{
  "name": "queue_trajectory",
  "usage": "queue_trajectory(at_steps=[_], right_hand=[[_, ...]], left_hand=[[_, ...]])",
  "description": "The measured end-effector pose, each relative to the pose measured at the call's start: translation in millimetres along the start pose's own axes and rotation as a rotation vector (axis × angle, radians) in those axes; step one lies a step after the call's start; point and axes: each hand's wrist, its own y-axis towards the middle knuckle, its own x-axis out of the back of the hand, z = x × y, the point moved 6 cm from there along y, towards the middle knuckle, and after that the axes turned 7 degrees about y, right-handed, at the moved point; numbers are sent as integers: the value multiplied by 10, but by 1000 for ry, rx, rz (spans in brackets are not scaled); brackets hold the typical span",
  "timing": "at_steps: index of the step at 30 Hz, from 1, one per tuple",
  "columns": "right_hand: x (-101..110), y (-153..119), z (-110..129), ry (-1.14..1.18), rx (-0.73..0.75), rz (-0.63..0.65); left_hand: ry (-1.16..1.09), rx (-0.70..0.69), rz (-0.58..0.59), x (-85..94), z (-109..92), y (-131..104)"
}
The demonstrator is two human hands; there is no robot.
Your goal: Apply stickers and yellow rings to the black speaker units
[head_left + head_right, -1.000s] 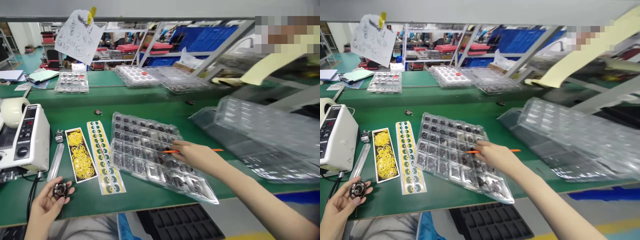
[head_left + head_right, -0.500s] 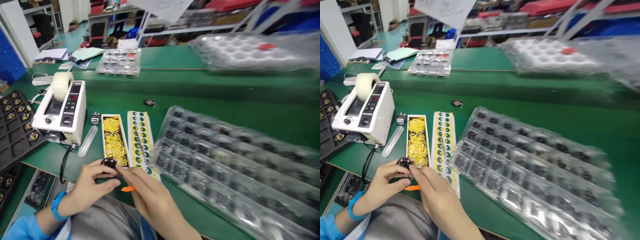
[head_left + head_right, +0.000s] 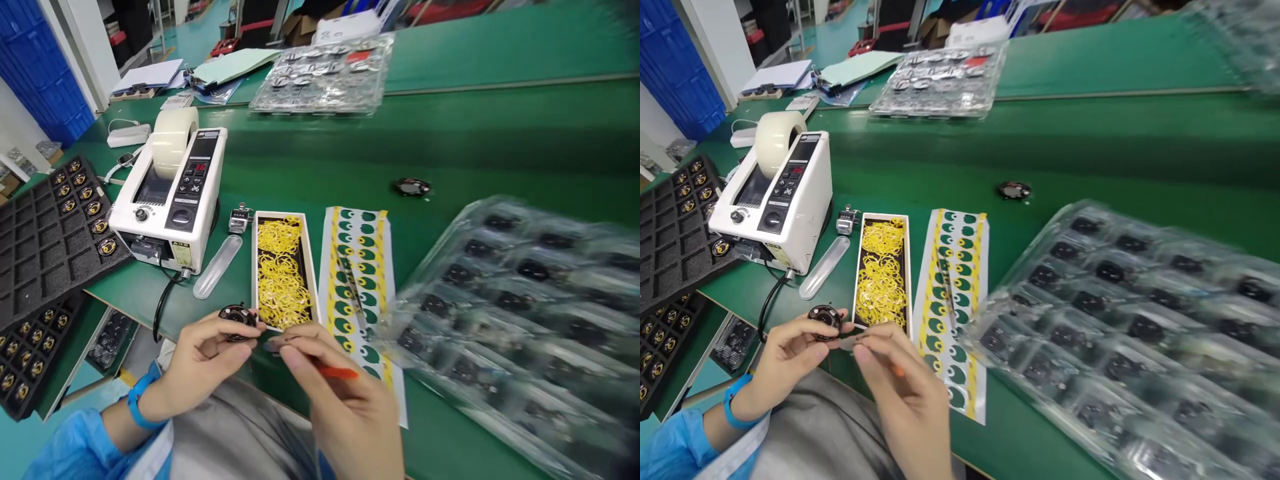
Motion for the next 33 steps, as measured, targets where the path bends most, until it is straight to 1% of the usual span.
queue_trajectory(at_steps=[3,5,7,11,16,18,20,26,30,33], right_hand=[[87,46,10,-22,-36,2],[96,84,32,-61,-51,27],[82,122,48,-85,-66,33],[40,172,11,-75,-128,8],[7,132,-112,-12,-249,86],[13,109,-133,-11,-269,103],[20,110,-124,-32,-257,98],[11,211,-14,-108,-141,76],[3,253,61,-179,-55,109],[1,265,84,-235,-39,136]], left_hand=[[-101,62,89,-24,5,-25],[-119,81,91,-22,7,-39],[-103,86,89,-27,16,-54],[-53,68,126,-59,45,-91],[29,69,151,-57,77,-114],[54,74,157,-54,79,-112],[85,80,155,-46,84,-110],[174,102,148,-23,116,-121],[172,138,127,-28,120,-114],[152,153,113,-46,105,-98]])
